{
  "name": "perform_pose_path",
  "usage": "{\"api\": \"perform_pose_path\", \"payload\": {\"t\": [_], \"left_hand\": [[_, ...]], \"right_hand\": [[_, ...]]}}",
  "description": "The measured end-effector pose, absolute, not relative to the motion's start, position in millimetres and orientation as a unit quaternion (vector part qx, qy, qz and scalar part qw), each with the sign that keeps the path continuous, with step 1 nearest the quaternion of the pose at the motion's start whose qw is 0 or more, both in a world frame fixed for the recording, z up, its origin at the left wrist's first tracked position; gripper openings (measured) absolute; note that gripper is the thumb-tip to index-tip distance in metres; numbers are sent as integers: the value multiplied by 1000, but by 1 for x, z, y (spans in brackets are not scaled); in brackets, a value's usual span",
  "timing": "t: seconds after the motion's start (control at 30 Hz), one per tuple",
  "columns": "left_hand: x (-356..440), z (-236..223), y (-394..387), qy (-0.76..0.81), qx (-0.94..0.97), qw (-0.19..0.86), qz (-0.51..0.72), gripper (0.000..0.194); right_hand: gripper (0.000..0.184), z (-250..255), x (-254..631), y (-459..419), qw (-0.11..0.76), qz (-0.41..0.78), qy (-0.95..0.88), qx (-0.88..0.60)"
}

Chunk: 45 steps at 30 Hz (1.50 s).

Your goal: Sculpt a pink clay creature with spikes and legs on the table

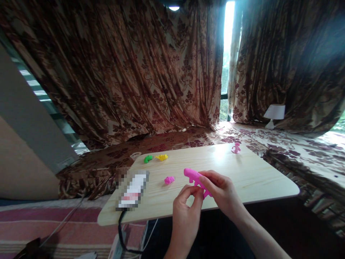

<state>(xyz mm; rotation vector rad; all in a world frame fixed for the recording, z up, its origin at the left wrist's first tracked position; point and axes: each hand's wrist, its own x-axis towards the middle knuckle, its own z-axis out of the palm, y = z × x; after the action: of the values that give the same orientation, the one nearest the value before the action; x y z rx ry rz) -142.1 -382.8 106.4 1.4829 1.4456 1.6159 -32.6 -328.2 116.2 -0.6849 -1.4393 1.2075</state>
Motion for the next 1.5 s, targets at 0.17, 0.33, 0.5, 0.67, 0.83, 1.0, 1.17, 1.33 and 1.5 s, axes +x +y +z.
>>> {"api": "perform_pose_path", "payload": {"t": [0.17,0.33,0.5,0.67,0.83,1.0,1.17,1.33,1.5], "left_hand": [[-143,102,-387,544,543,250,589,18],[-141,97,-389,562,566,205,568,10],[-140,96,-386,555,570,191,575,10],[-139,97,-383,560,561,189,580,11],[-137,96,-383,566,558,186,578,11],[-138,93,-383,567,553,180,584,11],[-141,93,-383,564,553,190,583,11],[-141,95,-383,560,551,200,585,10],[-143,97,-382,556,540,215,595,12]], "right_hand": [[24,114,-29,-322,555,524,-567,-309],[24,117,-29,-324,562,523,-557,-318],[23,116,-31,-324,561,531,-555,-309],[20,114,-35,-325,567,534,-553,-296],[20,113,-38,-327,569,527,-556,-300],[25,117,-30,-329,550,511,-584,-309],[29,118,-16,-330,491,547,-613,-289],[38,115,-17,-331,523,583,-556,-279],[26,113,-22,-332,532,584,-553,-266]]}}
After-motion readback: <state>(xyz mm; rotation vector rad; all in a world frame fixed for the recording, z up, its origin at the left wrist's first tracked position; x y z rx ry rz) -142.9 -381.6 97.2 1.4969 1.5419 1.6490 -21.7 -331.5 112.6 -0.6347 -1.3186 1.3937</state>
